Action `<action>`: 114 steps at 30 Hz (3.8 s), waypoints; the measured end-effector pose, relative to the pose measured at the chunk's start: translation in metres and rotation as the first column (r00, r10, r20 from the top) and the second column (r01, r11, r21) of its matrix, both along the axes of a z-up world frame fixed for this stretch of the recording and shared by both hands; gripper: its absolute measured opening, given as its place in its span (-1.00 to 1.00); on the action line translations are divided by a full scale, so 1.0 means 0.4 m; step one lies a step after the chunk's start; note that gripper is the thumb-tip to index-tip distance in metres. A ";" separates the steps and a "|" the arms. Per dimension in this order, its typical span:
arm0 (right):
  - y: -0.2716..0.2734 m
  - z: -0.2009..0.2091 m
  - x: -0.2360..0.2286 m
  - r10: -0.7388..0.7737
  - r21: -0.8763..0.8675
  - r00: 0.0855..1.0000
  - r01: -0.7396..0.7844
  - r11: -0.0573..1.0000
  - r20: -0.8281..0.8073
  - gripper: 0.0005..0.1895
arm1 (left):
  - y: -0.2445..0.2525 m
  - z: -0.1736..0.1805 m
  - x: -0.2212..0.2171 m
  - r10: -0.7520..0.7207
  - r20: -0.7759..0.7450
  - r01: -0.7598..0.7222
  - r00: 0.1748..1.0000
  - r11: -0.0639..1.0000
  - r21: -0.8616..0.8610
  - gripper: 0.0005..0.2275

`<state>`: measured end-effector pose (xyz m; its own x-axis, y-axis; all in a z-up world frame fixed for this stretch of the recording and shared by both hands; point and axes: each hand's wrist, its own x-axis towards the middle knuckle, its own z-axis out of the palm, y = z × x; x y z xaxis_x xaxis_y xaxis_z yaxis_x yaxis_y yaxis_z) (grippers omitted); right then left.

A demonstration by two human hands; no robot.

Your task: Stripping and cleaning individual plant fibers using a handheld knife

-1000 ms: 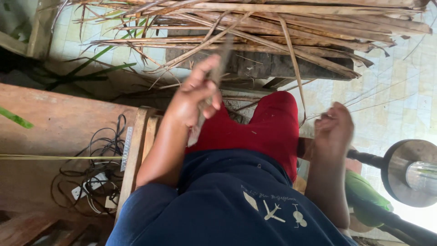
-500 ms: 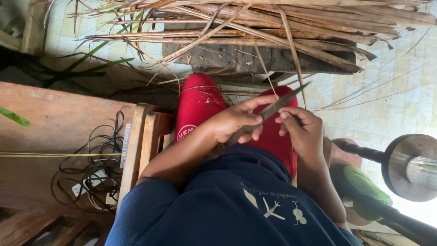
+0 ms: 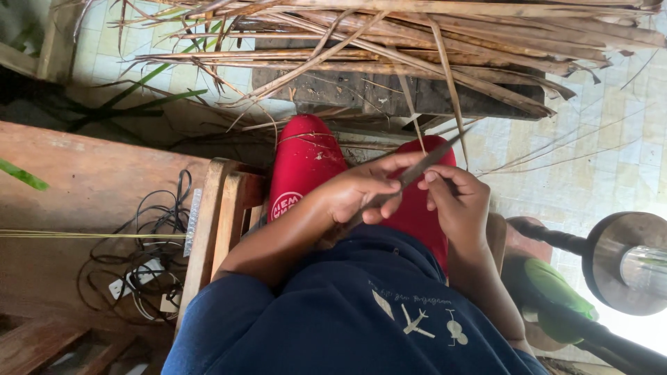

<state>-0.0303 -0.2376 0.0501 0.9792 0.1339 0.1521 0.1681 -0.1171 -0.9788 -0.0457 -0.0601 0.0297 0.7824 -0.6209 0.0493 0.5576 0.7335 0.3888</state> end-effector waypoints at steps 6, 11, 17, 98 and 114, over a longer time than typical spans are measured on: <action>0.001 0.008 -0.001 -0.007 -0.034 1.000 0.007 0.999 0.014 -0.90 | 0.017 -0.038 0.022 0.021 0.016 -0.020 1.000 0.999 -0.047 -0.48; 0.002 0.017 -0.001 -0.005 -0.073 0.999 0.008 0.997 0.036 -0.91 | 0.014 -0.029 0.016 0.027 0.021 -0.026 0.999 0.998 -0.062 -0.50; 0.001 0.005 0.010 -0.007 -0.222 0.953 0.078 0.972 0.302 -0.94 | -0.014 -0.007 -0.003 0.022 0.039 -0.020 0.999 0.999 -0.041 -0.52; 0.014 -0.004 0.010 0.064 -0.018 0.968 -0.061 0.998 0.242 -0.96 | -0.004 0.019 -0.007 0.134 0.237 -0.156 0.962 0.985 0.078 -0.54; 0.015 0.017 0.006 0.063 -0.134 0.931 -0.015 0.991 0.359 -0.98 | 0.026 0.015 0.000 0.171 0.275 -0.206 0.946 0.973 0.103 -0.55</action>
